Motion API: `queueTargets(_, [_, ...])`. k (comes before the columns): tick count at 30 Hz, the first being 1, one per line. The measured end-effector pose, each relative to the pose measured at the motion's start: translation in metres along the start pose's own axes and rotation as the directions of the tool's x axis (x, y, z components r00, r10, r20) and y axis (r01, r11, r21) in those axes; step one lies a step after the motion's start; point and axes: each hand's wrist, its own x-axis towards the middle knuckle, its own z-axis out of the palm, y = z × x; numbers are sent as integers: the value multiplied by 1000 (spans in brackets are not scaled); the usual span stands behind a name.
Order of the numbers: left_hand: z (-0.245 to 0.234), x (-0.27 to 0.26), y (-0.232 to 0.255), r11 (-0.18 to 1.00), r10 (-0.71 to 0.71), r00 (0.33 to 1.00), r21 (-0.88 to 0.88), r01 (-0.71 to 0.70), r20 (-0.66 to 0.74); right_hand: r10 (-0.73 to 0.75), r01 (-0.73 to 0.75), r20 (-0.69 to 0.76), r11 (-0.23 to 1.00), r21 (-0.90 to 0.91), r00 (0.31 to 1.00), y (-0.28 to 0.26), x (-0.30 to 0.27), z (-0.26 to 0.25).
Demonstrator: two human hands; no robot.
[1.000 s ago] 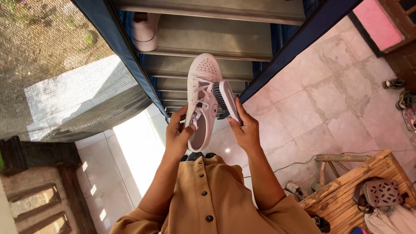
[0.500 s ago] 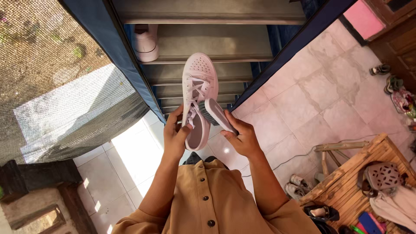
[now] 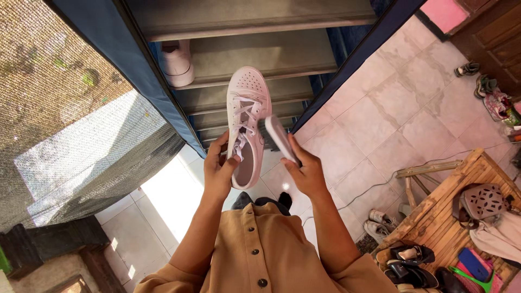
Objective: The person picks up a white shoe from a bench and brushes the sides and top using a brush. They then turn the shoe over to brush the sole before placing it back on the bench.
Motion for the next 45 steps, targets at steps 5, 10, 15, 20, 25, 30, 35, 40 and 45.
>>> queueTargets(5, [0,2,-4,1000,-12,1000,-23,13,23,54,-56,-59,998,-32,997,-2,6,-2])
queueTargets(10, [-6,8,-1,999,-22,1000,-40,22,-2,108,-108,12,994,-15,994,-2,18,6])
queueTargets(15, [-9,7,0,998,-46,999,-52,45,-17,-11,12,4,1000,-19,1000,7,22,10])
queueTargets(20, [-12,8,-2,999,-27,998,-24,26,-52,-69,67,128,998,21,989,16,15,13])
queueTargets(25, [-12,2,-6,999,-36,998,15,37,-50,27,-28,20,998,60,999,11,14,14])
queueTargets(30, [-9,2,-9,998,16,998,-64,-20,-58,-74,63,121,994,89,990,16,2,13])
queueTargets(35, [-7,-3,-10,999,-9,997,-43,6,-71,205,-204,-49,979,22,977,12,-6,16])
queueTargets(40, [-4,-3,-12,994,52,996,-92,-59,-73,-62,43,168,992,115,984,13,-25,14])
queueTargets(45, [-5,-7,-15,998,-2,997,-65,-3,-74,58,-57,-10,996,65,998,4,-19,20])
